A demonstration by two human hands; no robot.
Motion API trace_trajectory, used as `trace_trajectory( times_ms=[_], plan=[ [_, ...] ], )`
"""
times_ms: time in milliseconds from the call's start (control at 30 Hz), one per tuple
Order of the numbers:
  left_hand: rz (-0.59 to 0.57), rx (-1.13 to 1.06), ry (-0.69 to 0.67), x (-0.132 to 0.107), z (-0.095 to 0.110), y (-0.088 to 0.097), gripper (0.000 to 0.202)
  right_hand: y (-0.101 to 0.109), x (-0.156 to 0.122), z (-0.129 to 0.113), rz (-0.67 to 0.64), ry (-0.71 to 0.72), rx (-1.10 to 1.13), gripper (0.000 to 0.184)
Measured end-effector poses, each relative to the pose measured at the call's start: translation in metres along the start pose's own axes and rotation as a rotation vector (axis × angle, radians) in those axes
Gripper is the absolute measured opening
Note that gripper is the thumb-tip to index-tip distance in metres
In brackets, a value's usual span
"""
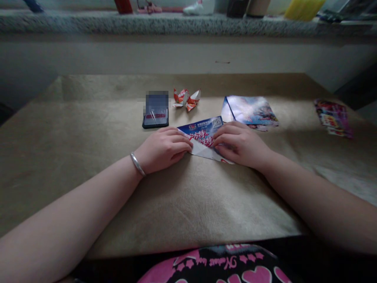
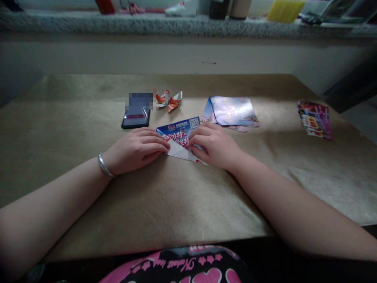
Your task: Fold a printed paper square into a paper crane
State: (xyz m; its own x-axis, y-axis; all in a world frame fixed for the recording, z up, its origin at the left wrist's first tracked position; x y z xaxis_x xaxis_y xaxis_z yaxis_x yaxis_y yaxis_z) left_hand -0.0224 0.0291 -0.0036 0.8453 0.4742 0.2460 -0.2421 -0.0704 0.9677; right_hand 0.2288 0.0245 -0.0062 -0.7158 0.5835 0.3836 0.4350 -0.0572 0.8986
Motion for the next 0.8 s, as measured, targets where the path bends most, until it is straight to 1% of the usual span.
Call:
trace_trajectory(
  times_ms=[67, 200, 367, 467, 600, 700, 800],
  plan=[
    [-0.019, -0.016, 0.016, 0.0, -0.002, 0.0, 0.022, 0.0, 0.0, 0.001, 0.004, -0.011, 0.001, 0.012],
    [-0.034, -0.079, 0.006, -0.001, -0.003, 0.001, 0.025, -0.003, -0.001, 0.003, 0.006, -0.057, -0.005, 0.013],
    [-0.03, -0.123, 0.018, -0.002, -0.003, 0.002, 0.025, -0.007, -0.005, 0.007, 0.02, -0.195, 0.003, 0.017],
    [-0.03, -0.127, -0.014, -0.002, -0.004, 0.003, 0.025, -0.008, -0.006, 0.009, 0.013, -0.27, 0.035, 0.024],
    [-0.025, -0.075, -0.058, -0.002, -0.005, 0.003, 0.024, -0.01, -0.006, 0.012, 0.012, -0.267, 0.006, 0.027],
    [-0.024, 0.015, -0.013, -0.002, -0.006, 0.002, 0.023, -0.011, -0.005, 0.015, 0.014, -0.265, -0.008, 0.023],
    [-0.034, 0.113, 0.04, -0.003, -0.006, 0.001, 0.022, -0.011, -0.005, 0.017, 0.029, -0.296, 0.003, 0.019]
  ],
)
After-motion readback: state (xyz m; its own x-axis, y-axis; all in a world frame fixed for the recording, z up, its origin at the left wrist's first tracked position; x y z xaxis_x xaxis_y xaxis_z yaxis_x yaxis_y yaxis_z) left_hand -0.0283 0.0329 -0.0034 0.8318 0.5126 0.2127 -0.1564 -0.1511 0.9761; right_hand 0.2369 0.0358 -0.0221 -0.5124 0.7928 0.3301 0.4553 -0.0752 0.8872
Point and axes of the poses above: each hand's wrist, its own x-axis towards the middle knuckle, its own y-axis out of the back of the hand, z = x × y, the point moved 1 cm from there along x, towards the middle knuckle, and after that the axes turned 3 degrees about -z, right-handed, at the moved point
